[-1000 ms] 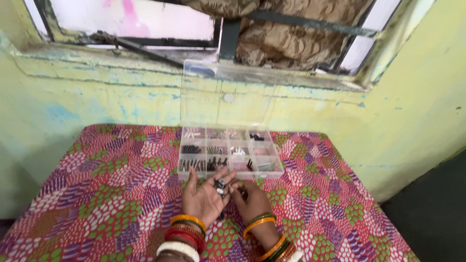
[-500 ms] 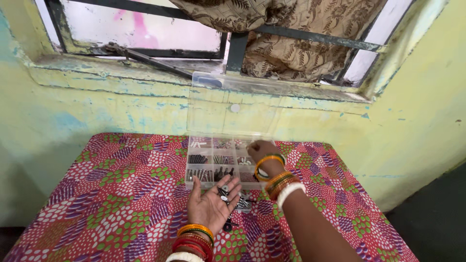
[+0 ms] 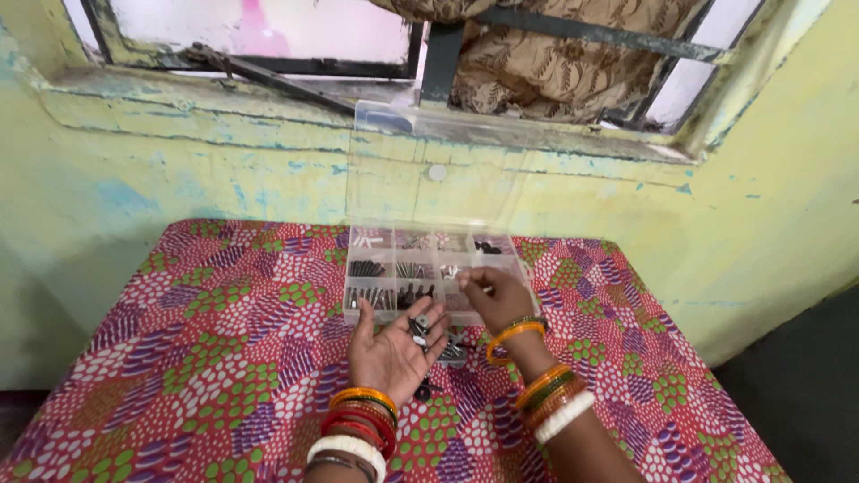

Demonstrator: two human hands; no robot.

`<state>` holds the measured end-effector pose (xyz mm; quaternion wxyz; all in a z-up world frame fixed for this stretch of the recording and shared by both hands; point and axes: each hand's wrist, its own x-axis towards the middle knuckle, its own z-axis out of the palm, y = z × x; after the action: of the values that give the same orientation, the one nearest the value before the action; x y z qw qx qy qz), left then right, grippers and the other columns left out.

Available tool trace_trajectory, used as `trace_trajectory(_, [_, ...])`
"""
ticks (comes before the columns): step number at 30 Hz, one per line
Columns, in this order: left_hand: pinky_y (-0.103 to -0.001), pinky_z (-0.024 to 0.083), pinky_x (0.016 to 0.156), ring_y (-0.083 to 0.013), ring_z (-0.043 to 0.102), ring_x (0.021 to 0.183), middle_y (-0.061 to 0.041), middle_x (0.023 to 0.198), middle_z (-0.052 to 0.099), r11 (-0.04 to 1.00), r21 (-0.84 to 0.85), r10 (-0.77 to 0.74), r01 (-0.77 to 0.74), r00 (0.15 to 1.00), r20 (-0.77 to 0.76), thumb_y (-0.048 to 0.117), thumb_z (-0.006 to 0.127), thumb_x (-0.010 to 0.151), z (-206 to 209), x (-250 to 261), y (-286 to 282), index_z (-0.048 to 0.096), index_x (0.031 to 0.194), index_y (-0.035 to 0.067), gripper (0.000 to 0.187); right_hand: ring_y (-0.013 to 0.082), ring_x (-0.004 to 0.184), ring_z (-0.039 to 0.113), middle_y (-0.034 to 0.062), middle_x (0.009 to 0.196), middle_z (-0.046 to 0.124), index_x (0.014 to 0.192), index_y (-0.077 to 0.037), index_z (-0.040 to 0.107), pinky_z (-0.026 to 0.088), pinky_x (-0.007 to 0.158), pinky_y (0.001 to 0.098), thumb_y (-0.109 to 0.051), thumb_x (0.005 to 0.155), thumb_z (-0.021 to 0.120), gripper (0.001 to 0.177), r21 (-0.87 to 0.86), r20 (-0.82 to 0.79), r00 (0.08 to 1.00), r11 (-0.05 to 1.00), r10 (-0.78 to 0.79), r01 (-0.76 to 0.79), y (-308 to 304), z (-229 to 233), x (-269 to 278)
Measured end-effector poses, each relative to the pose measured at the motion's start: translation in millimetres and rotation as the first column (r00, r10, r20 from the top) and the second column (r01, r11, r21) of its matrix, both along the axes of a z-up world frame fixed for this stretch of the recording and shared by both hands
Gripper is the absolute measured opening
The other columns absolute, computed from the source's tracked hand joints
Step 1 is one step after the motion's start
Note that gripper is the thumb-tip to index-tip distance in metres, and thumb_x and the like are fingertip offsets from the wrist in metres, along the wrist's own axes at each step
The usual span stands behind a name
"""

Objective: The person picks up and sorts small hardware items, including screws and bolts, by hand, placing them into a clear plastic organizer box with multiple compartments.

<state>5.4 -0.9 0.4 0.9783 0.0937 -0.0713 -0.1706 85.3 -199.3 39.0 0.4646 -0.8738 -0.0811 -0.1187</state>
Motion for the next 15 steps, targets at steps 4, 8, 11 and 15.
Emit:
trace_trajectory(4, [-0.044, 0.046, 0.106, -0.0336, 0.057, 0.121, -0.023, 0.136, 0.057, 1.000, 0.006, -0.026, 0.026, 0.999, 0.036, 0.082, 0.041, 0.087, 1, -2, 0, 0.046, 0.139, -0.005, 0.102, 0.0128, 0.083, 0.071, 0.0054, 0.094, 0.080, 0.111, -0.006, 0.077, 0.057, 0.074, 0.0271, -0.013, 0.092, 0.071, 0.021, 0.175, -0.020, 0.989, 0.974, 0.147, -0.141, 6, -27, -48])
trace_trajectory(8, [-0.040, 0.048, 0.101, -0.0284, 0.059, 0.107, -0.019, 0.124, 0.063, 0.999, -0.023, -0.046, 0.048, 0.995, 0.085, 0.082, 0.042, 0.091, -1, -3, 0, 0.051, 0.135, -0.005, 0.099, 0.0124, 0.096, 0.072, 0.0063, 0.107, 0.077, 0.112, -0.003, 0.074, 0.058, 0.082, 0.0277, -0.009, 0.092, 0.074, 0.021, 0.174, 0.189, 0.941, 0.934, 0.280, -0.312, 18, -34, -66])
trace_trajectory(11, [-0.037, 0.049, 0.097, -0.0242, 0.059, 0.103, -0.015, 0.117, 0.063, 0.999, 0.024, -0.047, 0.046, 0.998, 0.047, 0.082, 0.041, 0.090, -2, -2, -1, 0.053, 0.135, -0.005, 0.099, 0.0138, 0.089, 0.073, 0.0049, 0.109, 0.076, 0.113, -0.007, 0.075, 0.060, 0.077, 0.0278, -0.012, 0.089, 0.073, 0.024, 0.216, 0.077, 0.974, 0.950, 0.213, -0.225, 29, -20, -77])
trace_trajectory(15, [-0.034, 0.048, 0.094, -0.0197, 0.057, 0.099, -0.011, 0.117, 0.063, 0.996, 0.008, -0.088, 0.088, 0.991, 0.105, 0.081, 0.043, 0.095, -5, -4, -1, 0.051, 0.142, -0.008, 0.100, 0.0204, 0.083, 0.072, 0.0076, 0.103, 0.074, 0.110, -0.011, 0.077, 0.057, 0.073, 0.0319, -0.014, 0.085, 0.078, 0.025, -0.119, 0.205, 0.967, 0.984, 0.151, -0.129, 37, 1, -92])
